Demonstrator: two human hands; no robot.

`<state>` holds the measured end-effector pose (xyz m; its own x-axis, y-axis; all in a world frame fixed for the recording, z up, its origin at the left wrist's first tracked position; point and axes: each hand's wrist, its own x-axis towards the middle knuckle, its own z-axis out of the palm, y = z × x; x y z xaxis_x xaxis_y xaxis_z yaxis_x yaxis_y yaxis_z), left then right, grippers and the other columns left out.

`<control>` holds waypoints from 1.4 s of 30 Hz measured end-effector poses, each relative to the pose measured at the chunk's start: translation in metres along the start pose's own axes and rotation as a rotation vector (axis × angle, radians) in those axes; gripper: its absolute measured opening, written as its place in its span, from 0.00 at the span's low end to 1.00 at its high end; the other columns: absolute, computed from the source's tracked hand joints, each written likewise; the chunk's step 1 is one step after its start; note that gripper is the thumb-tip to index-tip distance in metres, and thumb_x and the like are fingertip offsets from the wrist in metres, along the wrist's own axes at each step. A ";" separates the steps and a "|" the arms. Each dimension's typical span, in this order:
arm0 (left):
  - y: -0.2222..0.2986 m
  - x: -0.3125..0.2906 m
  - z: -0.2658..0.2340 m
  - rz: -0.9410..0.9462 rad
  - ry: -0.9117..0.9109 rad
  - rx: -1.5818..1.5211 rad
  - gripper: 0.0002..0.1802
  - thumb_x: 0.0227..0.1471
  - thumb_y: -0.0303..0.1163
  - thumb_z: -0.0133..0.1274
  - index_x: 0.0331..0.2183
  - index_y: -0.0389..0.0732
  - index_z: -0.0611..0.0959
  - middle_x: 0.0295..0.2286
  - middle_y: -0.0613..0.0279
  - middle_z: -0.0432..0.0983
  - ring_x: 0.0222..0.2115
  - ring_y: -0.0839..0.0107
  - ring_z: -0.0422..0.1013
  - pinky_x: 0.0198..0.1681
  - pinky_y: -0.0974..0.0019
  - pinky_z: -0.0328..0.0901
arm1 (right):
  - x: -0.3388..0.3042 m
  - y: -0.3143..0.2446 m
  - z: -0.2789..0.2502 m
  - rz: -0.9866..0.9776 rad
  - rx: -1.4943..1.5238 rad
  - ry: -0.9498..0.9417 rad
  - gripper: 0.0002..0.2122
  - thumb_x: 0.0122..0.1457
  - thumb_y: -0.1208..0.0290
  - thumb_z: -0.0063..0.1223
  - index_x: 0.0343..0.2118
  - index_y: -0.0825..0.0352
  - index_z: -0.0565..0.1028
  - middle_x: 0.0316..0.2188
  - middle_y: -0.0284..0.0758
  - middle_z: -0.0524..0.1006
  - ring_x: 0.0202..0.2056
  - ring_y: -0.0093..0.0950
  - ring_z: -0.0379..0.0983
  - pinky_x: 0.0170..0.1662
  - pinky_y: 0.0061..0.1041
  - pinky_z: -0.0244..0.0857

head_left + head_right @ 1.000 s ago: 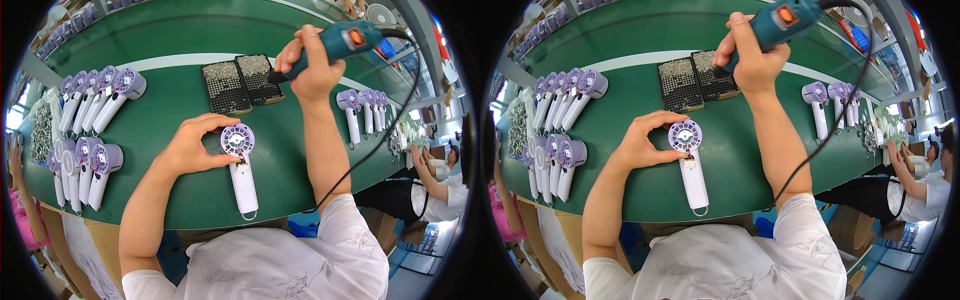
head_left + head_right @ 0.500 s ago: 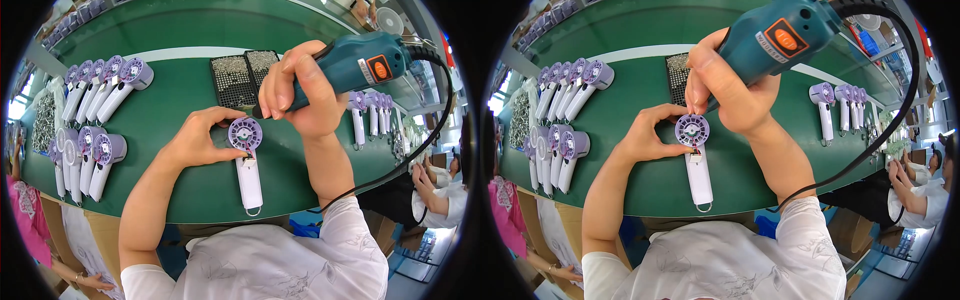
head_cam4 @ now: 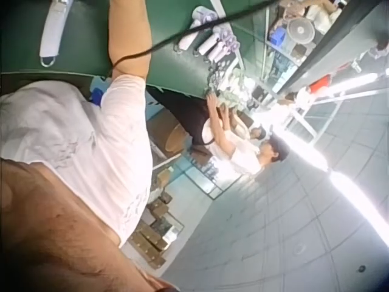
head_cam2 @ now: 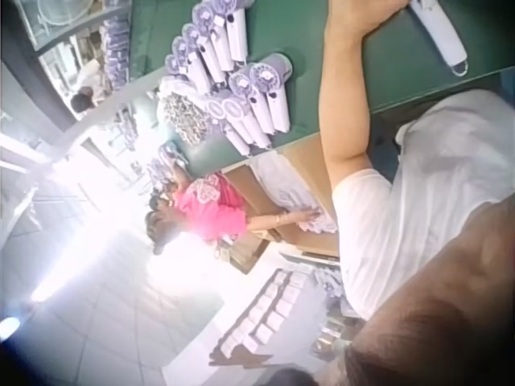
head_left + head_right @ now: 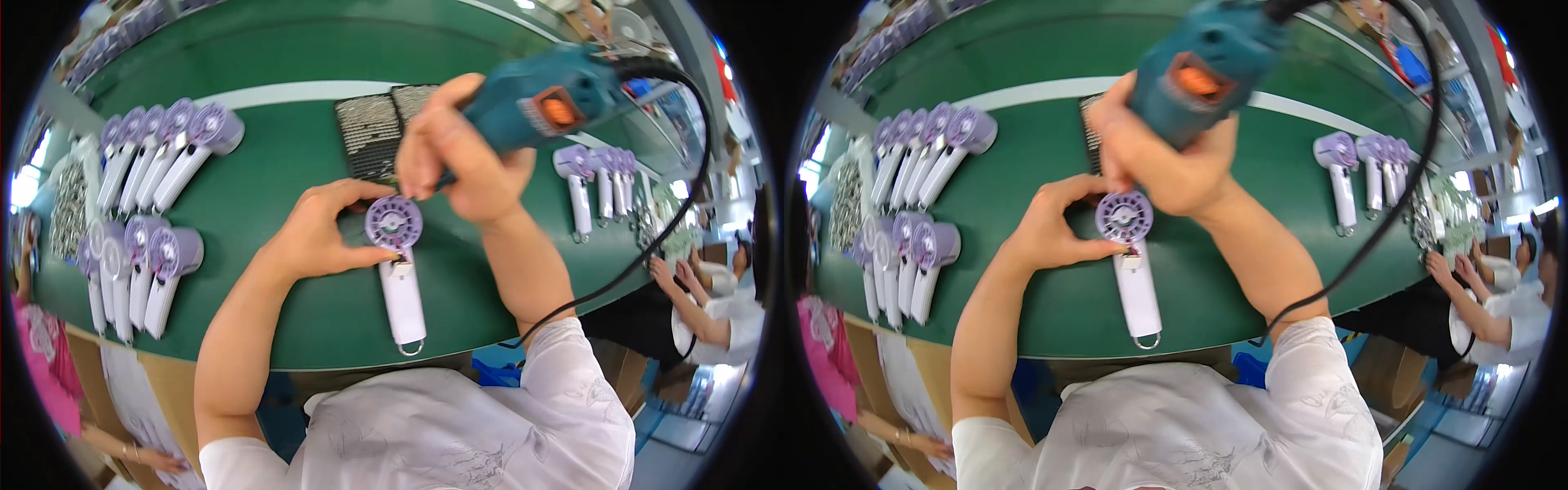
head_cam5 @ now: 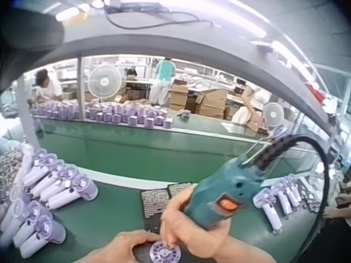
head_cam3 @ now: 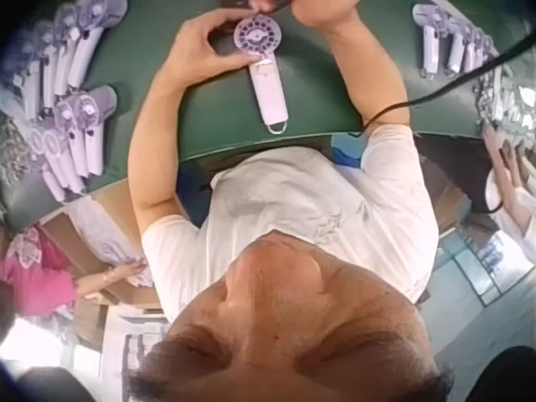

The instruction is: The person assembles portable fans by driving screws into the fan bodies using an electric screwdriver, testing the fan buttons and folding the fan heads, and placing the fans onto the conveyor table.

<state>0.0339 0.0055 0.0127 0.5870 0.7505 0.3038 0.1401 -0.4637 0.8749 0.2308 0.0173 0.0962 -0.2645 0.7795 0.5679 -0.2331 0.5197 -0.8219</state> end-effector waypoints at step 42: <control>0.001 -0.002 0.003 -0.020 0.024 0.009 0.34 0.32 0.33 0.76 0.45 0.37 0.83 0.41 0.59 0.82 0.39 0.69 0.77 0.45 0.66 0.70 | 0.026 0.043 -0.038 -0.106 -0.015 0.395 0.05 0.64 0.77 0.49 0.34 0.73 0.72 0.15 0.36 0.71 0.13 0.27 0.68 0.18 0.31 0.67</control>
<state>0.0357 0.0022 0.0115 0.5647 0.7708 0.2949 0.1591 -0.4523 0.8775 0.2495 0.0733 0.0746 0.1410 0.7943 0.5909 -0.2252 0.6070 -0.7622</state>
